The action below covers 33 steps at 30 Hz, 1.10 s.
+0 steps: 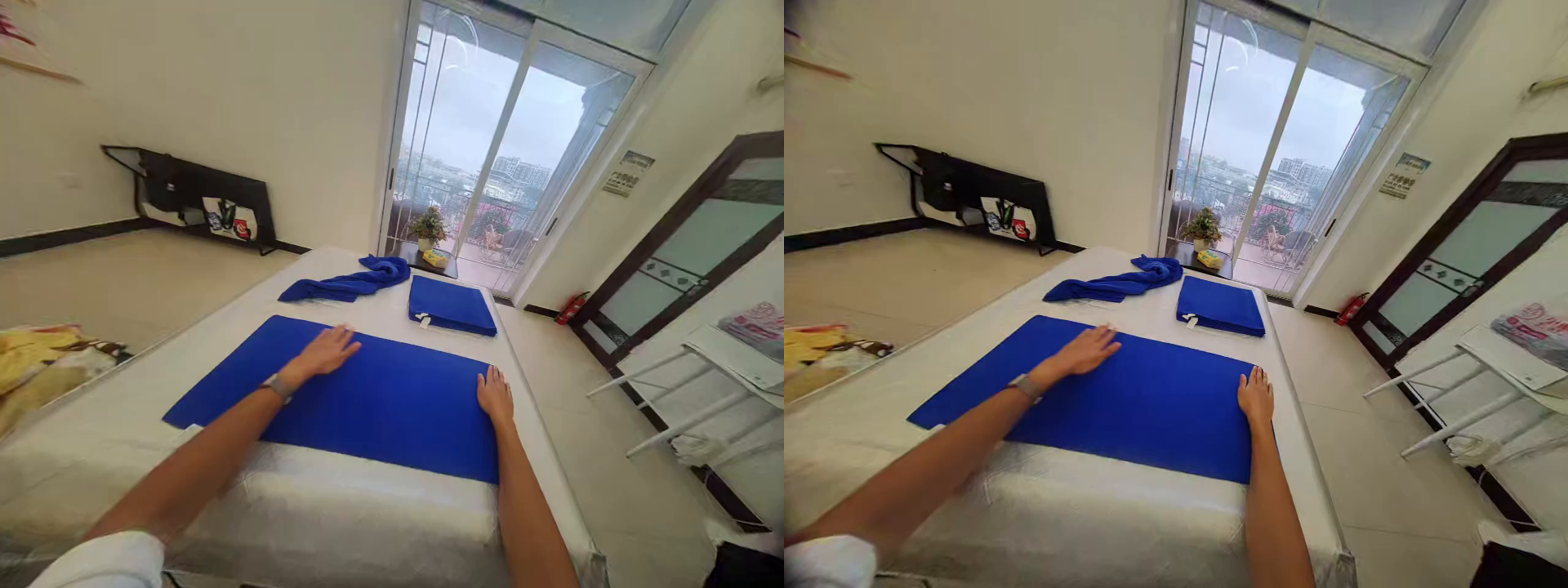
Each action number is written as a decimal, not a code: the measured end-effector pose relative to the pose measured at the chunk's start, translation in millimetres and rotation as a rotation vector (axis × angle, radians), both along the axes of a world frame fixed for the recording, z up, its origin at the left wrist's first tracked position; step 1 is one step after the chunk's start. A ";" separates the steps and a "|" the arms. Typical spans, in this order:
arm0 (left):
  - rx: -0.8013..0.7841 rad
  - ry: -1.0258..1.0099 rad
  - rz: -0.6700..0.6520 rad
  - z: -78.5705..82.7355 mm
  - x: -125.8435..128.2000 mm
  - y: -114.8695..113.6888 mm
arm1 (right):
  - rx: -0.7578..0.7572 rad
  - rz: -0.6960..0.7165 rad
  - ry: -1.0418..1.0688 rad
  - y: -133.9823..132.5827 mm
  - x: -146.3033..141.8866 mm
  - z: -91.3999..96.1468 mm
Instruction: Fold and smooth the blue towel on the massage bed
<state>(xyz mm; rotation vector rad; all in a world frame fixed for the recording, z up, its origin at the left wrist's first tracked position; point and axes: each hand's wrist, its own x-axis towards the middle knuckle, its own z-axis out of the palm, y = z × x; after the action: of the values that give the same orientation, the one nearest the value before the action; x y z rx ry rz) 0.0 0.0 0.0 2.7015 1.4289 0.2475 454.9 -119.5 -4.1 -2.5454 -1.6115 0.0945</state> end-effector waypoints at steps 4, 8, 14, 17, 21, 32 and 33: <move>-0.057 -0.051 -0.051 2.7 91.0 -21.9 | -0.019 -0.008 0.001 -2.9 -1.6 5.4; -0.085 -0.085 -0.042 2.8 100.0 -21.2 | -0.058 -0.018 0.011 -2.6 -1.6 8.8; -0.106 -0.024 0.144 3.5 -5.1 1.4 | -0.054 -0.016 -0.005 -0.5 -1.8 7.3; -0.096 0.002 0.298 5.1 -60.7 10.4 | -0.062 -0.023 -0.015 -0.7 -3.2 7.5; -0.057 -0.009 0.410 4.6 -90.4 14.1 | -0.107 -0.029 -0.036 -1.3 -1.6 15.0; -0.087 -0.033 0.445 4.1 -82.8 15.5 | -0.033 0.467 0.007 32.4 -163.2 43.6; -0.083 -0.036 0.445 4.6 -83.0 14.9 | -0.027 0.523 0.037 37.4 -185.1 41.2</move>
<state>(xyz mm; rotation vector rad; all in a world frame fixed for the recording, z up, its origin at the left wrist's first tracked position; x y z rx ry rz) -83.0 14.9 4.6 2.2719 1.9646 0.2517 269.8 -82.1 37.1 -2.0572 -2.2251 0.2104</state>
